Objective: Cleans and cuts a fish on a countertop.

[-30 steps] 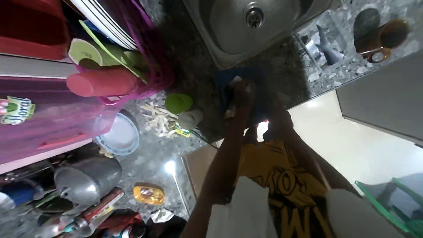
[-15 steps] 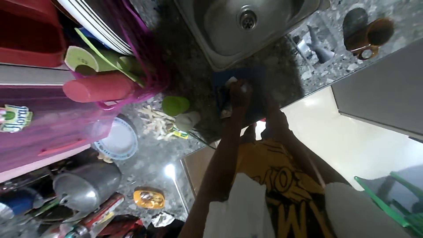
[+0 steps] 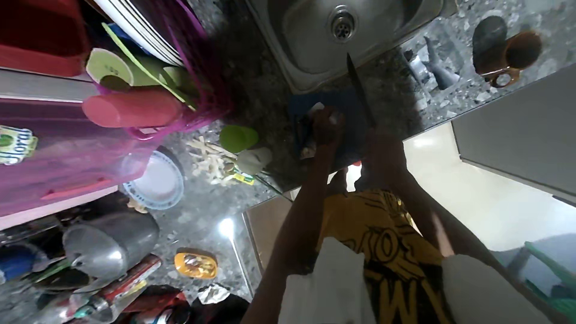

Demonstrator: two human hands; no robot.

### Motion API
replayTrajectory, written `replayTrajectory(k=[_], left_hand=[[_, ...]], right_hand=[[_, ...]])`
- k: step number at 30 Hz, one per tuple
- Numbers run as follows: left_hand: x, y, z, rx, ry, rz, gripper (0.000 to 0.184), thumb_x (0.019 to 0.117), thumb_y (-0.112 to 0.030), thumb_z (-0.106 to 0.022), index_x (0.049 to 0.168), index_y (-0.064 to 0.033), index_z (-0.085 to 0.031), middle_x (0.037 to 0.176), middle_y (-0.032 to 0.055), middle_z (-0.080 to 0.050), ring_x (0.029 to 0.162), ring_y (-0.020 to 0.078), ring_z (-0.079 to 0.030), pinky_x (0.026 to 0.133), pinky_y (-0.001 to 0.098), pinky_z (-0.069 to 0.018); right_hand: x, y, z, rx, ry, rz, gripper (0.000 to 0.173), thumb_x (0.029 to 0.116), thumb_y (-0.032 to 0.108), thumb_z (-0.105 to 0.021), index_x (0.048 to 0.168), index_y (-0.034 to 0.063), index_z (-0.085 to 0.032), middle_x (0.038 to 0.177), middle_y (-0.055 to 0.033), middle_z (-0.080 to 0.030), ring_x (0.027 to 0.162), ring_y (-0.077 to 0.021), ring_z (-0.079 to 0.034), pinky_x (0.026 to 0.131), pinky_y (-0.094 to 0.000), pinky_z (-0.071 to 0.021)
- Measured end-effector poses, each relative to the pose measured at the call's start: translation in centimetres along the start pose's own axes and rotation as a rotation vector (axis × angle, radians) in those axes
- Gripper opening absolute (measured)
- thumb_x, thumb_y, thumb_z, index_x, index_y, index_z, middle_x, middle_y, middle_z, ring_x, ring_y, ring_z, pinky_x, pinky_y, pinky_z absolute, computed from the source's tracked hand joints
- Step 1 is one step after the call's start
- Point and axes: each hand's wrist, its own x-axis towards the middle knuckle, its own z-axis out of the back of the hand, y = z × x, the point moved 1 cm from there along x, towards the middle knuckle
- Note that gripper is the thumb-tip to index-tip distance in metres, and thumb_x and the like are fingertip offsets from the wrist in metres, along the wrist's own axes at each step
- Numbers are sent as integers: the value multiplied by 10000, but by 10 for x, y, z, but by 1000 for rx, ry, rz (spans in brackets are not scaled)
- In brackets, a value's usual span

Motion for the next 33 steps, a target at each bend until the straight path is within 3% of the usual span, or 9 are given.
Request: replayTrajectory(k=[2,4,7,13,16,23,28,31,33], left_hand=[[1,0,0,10,-2,-1,275,931,-223,-718,1149,-58,-742,1144,164,-722,1105,301,-678,987,449,-532],[0,-2,3,-2,54,37,298,953,-229,-699,1189,-48,-721,1188,181,-700,1147,310,-657,1023,454,-514],[5,-7,7,-7,99,106,320,966,-239,-681,1224,-51,-703,1234,188,-678,1187,316,-638,1040,456,-508],[-1,-4,4,-36,73,73,325,970,-247,-681,1214,-34,-707,1223,200,-681,1190,326,-635,1055,449,-496],[-2,-5,4,-50,69,63,316,962,-241,-694,1218,-56,-715,1236,185,-681,1205,307,-631,1063,431,-492],[-3,-14,10,11,125,100,334,972,-259,-675,1198,-15,-704,1220,220,-678,1194,352,-633,1053,480,-494],[2,-10,7,-4,97,127,328,963,-256,-685,1211,-43,-707,1236,203,-670,1192,328,-633,1043,451,-504],[-4,-15,8,54,106,110,327,973,-252,-670,1212,-33,-710,1233,214,-676,1194,343,-639,1044,461,-504],[1,-13,8,19,95,92,331,973,-244,-680,1208,-12,-704,1218,227,-675,1181,355,-640,1047,464,-502]], right_hand=[[7,-9,-12,-2,39,-11,385,1077,292,-517,1395,74,-527,1064,-223,-697,948,-439,-702,776,-619,-568],[18,-27,-31,-96,154,-18,454,1036,232,-589,1461,89,-514,1205,-251,-674,1075,-470,-669,864,-648,-546],[23,-21,-18,-166,210,-11,482,1044,228,-580,1499,100,-488,1260,-258,-662,1131,-480,-651,912,-655,-526],[14,-8,0,-161,11,71,422,1069,187,-521,1454,23,-469,1116,-272,-679,971,-476,-695,795,-628,-568],[25,-26,-22,-217,177,22,511,1056,179,-540,1545,84,-421,1273,-281,-645,1132,-500,-644,913,-657,-526],[13,-10,5,-185,4,111,434,1064,152,-522,1467,8,-457,1127,-274,-671,972,-463,-697,791,-619,-572],[27,-17,-14,-252,216,27,513,1058,176,-534,1543,72,-401,1268,-278,-646,1142,-488,-646,914,-644,-532],[17,-5,7,-235,105,94,450,1070,164,-521,1490,17,-457,1282,-291,-626,1146,-482,-642,926,-632,-535],[15,-4,8,-201,16,159,437,1041,131,-573,1444,-19,-494,1232,-291,-639,1072,-472,-669,862,-619,-560]])
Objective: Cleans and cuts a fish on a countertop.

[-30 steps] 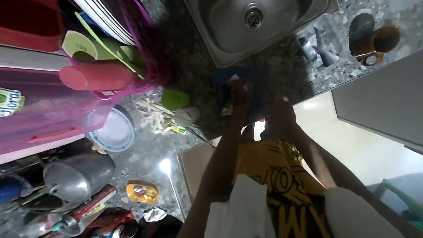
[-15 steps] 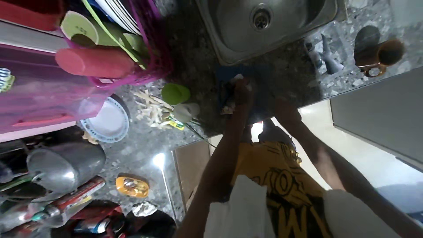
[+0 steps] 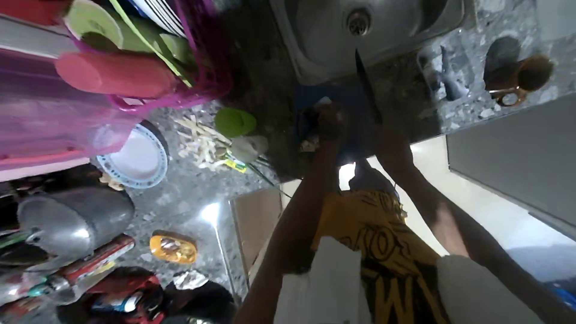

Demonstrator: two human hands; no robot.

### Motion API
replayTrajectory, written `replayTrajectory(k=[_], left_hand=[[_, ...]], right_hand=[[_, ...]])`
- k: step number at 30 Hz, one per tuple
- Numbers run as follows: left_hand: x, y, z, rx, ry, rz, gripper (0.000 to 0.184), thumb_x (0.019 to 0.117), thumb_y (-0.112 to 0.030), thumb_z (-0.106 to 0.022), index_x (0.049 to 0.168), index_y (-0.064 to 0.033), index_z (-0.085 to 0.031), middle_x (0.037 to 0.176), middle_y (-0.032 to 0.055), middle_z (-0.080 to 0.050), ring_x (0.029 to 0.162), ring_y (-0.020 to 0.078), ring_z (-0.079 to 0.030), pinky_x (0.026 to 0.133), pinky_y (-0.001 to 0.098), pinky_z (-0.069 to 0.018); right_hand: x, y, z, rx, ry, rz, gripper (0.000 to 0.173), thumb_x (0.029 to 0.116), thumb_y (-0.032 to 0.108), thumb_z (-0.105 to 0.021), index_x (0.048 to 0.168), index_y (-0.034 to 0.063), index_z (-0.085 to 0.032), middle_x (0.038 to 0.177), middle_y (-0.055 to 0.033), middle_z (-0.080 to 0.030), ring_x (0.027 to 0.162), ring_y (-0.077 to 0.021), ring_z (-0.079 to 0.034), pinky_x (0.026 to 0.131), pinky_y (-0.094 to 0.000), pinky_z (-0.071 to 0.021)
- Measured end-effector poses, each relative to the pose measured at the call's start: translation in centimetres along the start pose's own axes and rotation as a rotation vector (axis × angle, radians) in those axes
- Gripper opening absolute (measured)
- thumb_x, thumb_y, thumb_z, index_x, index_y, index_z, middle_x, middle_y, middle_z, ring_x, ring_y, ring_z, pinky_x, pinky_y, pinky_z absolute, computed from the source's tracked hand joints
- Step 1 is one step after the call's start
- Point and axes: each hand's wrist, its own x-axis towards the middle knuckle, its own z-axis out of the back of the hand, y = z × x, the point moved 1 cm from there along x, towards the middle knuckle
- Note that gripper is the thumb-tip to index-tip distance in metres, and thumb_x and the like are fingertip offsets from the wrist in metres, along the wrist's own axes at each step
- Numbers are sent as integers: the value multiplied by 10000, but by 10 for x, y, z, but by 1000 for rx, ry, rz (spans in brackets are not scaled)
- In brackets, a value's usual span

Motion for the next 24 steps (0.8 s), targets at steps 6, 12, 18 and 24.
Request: replayTrajectory(k=[6,12,18,24], left_hand=[[4,2,1,-41,-6,-10,327,971,-217,-666,1216,-3,-699,1223,224,-671,1192,348,-631,1054,460,-494],[-4,9,-7,-30,-22,-12,321,955,-245,-686,1180,-17,-713,1196,209,-688,1165,334,-649,1037,455,-510],[-3,5,-3,-24,-36,-47,317,956,-214,-686,1187,1,-712,1200,225,-690,1165,352,-653,1039,463,-511],[-2,9,-4,-130,-23,-49,341,954,-220,-697,1233,-23,-692,1233,195,-684,1199,321,-638,1064,452,-497]], right_hand=[[6,-7,-19,-12,204,-94,558,1043,154,-560,1558,49,-373,1285,-275,-639,1153,-475,-645,937,-634,-526],[-11,2,-5,105,12,-131,404,1069,183,-533,1416,-18,-485,1138,-278,-662,987,-457,-692,825,-612,-571],[-5,-8,-24,43,203,-98,531,1029,131,-575,1516,-8,-416,1356,-308,-577,1199,-492,-609,976,-637,-510],[-27,-37,18,529,46,-168,613,1041,282,-603,1554,91,-326,1035,-192,-684,841,-306,-696,781,-527,-582]])
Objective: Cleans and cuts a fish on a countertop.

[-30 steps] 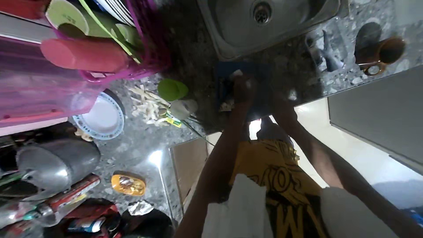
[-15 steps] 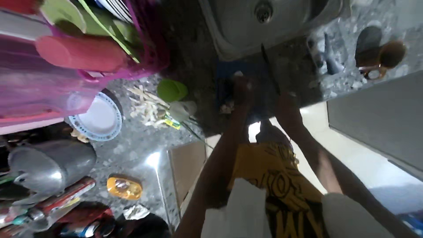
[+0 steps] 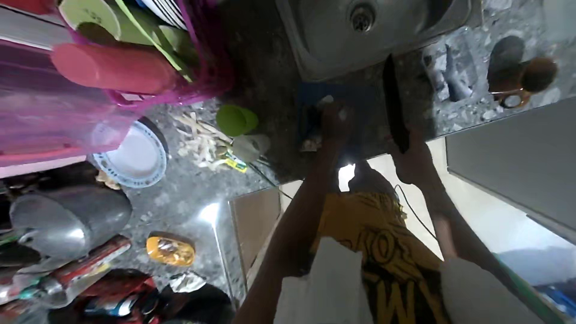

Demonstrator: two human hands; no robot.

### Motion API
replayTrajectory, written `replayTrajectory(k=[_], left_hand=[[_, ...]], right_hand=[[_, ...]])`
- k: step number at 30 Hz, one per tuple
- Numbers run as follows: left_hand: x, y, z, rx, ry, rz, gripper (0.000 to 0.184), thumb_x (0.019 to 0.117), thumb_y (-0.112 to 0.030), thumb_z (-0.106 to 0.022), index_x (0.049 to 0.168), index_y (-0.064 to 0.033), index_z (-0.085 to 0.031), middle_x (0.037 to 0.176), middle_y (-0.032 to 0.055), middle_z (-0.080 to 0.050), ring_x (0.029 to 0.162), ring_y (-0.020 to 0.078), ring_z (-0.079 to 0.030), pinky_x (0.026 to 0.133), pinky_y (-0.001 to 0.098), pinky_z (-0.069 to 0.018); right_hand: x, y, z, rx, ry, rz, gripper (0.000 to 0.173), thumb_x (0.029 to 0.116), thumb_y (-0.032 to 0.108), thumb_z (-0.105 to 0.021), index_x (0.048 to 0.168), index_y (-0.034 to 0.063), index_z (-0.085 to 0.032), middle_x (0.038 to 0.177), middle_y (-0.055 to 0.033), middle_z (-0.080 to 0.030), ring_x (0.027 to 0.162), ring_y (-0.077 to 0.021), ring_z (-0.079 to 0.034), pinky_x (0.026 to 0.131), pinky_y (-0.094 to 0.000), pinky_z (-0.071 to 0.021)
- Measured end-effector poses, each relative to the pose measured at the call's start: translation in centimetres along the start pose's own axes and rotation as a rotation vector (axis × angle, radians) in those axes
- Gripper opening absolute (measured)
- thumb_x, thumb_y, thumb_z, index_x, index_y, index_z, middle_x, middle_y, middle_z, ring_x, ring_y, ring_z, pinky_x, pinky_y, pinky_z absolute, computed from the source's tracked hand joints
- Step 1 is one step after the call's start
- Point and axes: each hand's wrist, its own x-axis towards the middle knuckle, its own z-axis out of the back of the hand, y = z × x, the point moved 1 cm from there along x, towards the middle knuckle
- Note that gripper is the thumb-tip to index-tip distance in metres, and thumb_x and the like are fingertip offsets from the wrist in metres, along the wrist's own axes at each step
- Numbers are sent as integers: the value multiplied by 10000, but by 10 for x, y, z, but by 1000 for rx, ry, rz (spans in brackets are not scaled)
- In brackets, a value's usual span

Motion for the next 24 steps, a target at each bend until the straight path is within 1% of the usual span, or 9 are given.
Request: replayTrajectory(k=[3,5,7,9,12,16,18,22,24], left_hand=[[0,-2,5,-74,5,13,371,945,-212,-701,1242,1,-635,1179,196,-679,1110,298,-664,993,449,-539],[-1,-3,6,-81,-6,64,373,943,-205,-698,1227,22,-616,1115,206,-682,1032,302,-682,929,456,-562],[-4,-4,8,-69,33,160,387,967,-240,-680,1252,8,-595,1131,205,-676,1038,310,-683,926,472,-562],[-5,-6,10,-79,42,173,372,982,-235,-671,1251,11,-597,1140,205,-676,1046,306,-680,935,467,-557],[-8,-4,11,-94,24,148,352,978,-216,-669,1238,13,-609,1153,201,-680,1063,296,-679,953,456,-551],[-9,-1,12,-121,21,112,344,982,-233,-669,1209,21,-625,1122,204,-682,1030,301,-679,930,469,-554],[-9,-1,13,-115,18,113,320,979,-225,-665,1195,9,-631,1109,191,-688,1014,288,-684,913,464,-560],[-7,-1,12,-108,23,123,294,982,-219,-654,1187,-9,-639,1120,173,-683,1018,273,-678,912,457,-559],[-5,6,11,-113,21,99,339,983,-233,-664,1226,-1,-621,1160,182,-682,1063,288,-677,942,472,-556]], right_hand=[[-12,-36,-7,112,22,31,619,1089,293,-486,1620,173,-193,930,-88,-707,657,-180,-700,631,-398,-633],[-25,-46,-15,41,-11,7,588,1079,308,-496,1599,159,-266,877,-72,-678,617,-170,-652,589,-384,-590],[-37,-48,-21,-53,-50,-8,493,1069,292,-514,1493,61,-417,907,-106,-688,713,-212,-669,677,-418,-578],[-41,-52,-26,-115,-46,28,414,1083,286,-473,1407,34,-524,924,-133,-695,781,-249,-686,732,-449,-576],[-44,-46,-29,-150,-61,84,404,1092,307,-455,1373,31,-546,875,-136,-690,752,-258,-684,709,-455,-570],[-56,-33,-30,-65,-368,310,361,1050,204,-498,1242,-92,-576,724,-104,-646,584,-192,-642,554,-377,-562],[-53,-39,-40,-38,-426,337,344,1033,169,-499,1221,-112,-564,725,-100,-651,576,-176,-650,549,-361,-575],[-28,-49,-55,-273,0,-19,435,1106,361,-397,1352,26,-525,924,-162,-701,841,-320,-718,770,-500,-583],[-33,-35,-49,-253,-85,43,434,1103,332,-417,1319,-20,-549,868,-176,-694,786,-326,-711,725,-492,-583]])
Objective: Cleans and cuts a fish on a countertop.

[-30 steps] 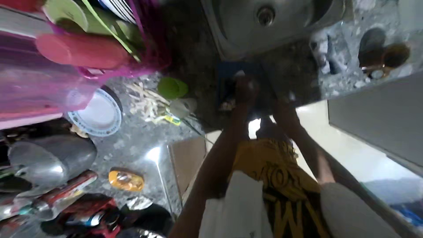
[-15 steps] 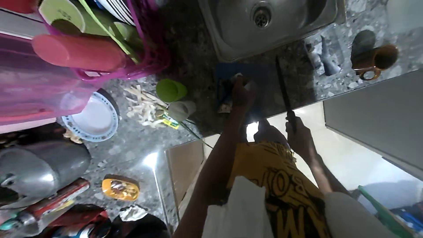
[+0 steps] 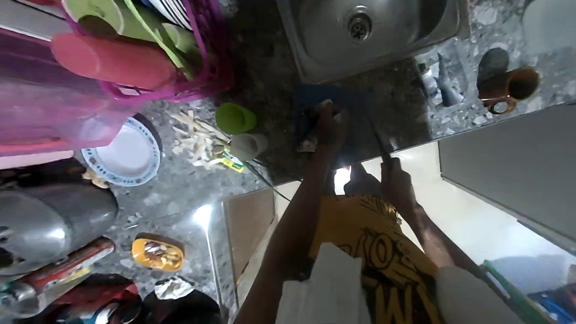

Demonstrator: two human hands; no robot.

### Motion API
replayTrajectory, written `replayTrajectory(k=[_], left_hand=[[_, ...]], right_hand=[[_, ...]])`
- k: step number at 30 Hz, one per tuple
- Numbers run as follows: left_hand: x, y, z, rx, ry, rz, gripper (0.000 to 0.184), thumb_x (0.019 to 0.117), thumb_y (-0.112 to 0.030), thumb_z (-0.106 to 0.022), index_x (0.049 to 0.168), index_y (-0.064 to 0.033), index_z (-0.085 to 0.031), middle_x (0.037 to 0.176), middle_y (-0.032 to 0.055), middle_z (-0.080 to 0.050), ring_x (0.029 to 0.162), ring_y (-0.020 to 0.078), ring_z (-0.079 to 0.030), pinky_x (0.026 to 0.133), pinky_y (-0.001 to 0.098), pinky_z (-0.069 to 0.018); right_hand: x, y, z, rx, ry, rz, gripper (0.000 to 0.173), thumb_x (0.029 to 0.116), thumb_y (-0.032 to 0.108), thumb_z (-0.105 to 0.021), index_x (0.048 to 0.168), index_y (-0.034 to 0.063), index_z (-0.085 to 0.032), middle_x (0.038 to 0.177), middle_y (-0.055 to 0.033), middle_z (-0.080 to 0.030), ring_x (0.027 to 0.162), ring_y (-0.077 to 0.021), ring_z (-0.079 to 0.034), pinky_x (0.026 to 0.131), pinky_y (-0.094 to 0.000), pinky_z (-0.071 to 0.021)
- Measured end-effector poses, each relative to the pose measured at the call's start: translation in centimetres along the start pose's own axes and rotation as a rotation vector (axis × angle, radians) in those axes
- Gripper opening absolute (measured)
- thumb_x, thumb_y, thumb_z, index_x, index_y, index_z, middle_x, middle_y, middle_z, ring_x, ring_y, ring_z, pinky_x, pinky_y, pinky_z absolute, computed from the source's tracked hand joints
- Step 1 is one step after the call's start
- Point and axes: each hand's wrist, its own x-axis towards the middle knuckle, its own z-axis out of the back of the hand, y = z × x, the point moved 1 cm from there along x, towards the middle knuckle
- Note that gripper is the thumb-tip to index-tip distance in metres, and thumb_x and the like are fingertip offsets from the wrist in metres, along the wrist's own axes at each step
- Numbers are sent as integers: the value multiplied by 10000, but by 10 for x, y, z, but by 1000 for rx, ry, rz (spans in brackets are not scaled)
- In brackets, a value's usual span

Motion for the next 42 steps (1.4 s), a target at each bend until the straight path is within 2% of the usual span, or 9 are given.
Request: replayTrajectory(k=[9,14,17,22,26,29,35,40,42], left_hand=[[-4,-1,-1,-43,-14,-16,335,967,-253,-675,1189,-4,-637,1100,181,-684,1008,279,-676,908,457,-557],[-3,-4,-1,-6,-12,-2,312,970,-220,-666,1197,-7,-643,1126,184,-690,1031,284,-681,923,458,-557],[-5,-4,-1,-12,3,13,333,974,-221,-673,1217,2,-626,1155,198,-674,1047,294,-672,933,462,-550],[-3,0,-4,-16,-43,-30,323,965,-245,-669,1181,-7,-641,1104,183,-686,1003,281,-678,906,456,-553],[-2,2,-7,-5,-53,-32,297,961,-222,-672,1170,-13,-645,1087,171,-688,988,269,-680,889,448,-560],[-4,-3,-2,7,-19,13,335,960,-223,-681,1211,-5,-633,1133,187,-687,1029,283,-683,915,458,-560],[-3,-2,2,10,-5,-12,346,991,-239,-652,1231,8,-621,1151,194,-685,1054,292,-681,946,461,-552],[-10,0,0,-1,-53,-70,349,955,-212,-688,1201,28,-626,1119,201,-685,1012,287,-682,912,440,-559],[-11,2,0,3,-61,-62,342,954,-214,-687,1194,22,-628,1106,195,-687,994,285,-685,895,441,-564]], right_hand=[[-18,11,17,180,-467,242,351,1038,168,-513,1196,-144,-548,707,-106,-637,576,-179,-644,545,-364,-567],[11,5,-8,-48,150,-93,445,1117,355,-381,1377,12,-495,985,-184,-707,929,-340,-723,838,-498,-577],[2,19,11,18,4,-58,453,1109,309,-422,1376,-49,-499,919,-200,-702,863,-340,-719,803,-492,-577],[-15,18,8,164,-386,145,382,1047,207,-520,1235,-123,-559,722,-133,-663,612,-234,-680,586,-398,-581],[9,4,-22,1,153,-154,452,1114,355,-385,1410,23,-468,979,-184,-707,911,-351,-723,821,-520,-577],[16,5,-27,-29,228,-177,468,1116,367,-377,1437,35,-456,1032,-197,-707,964,-363,-718,855,-531,-571],[10,8,-8,31,51,-86,474,1107,359,-417,1383,-13,-514,923,-184,-711,872,-343,-721,802,-508,-579],[-19,20,6,151,-317,101,382,1063,253,-497,1222,-84,-579,689,-111,-637,586,-218,-647,568,-384,-548],[-20,11,-12,147,-235,59,401,1065,251,-495,1260,-89,-578,742,-141,-677,629,-249,-683,602,-413,-576]])
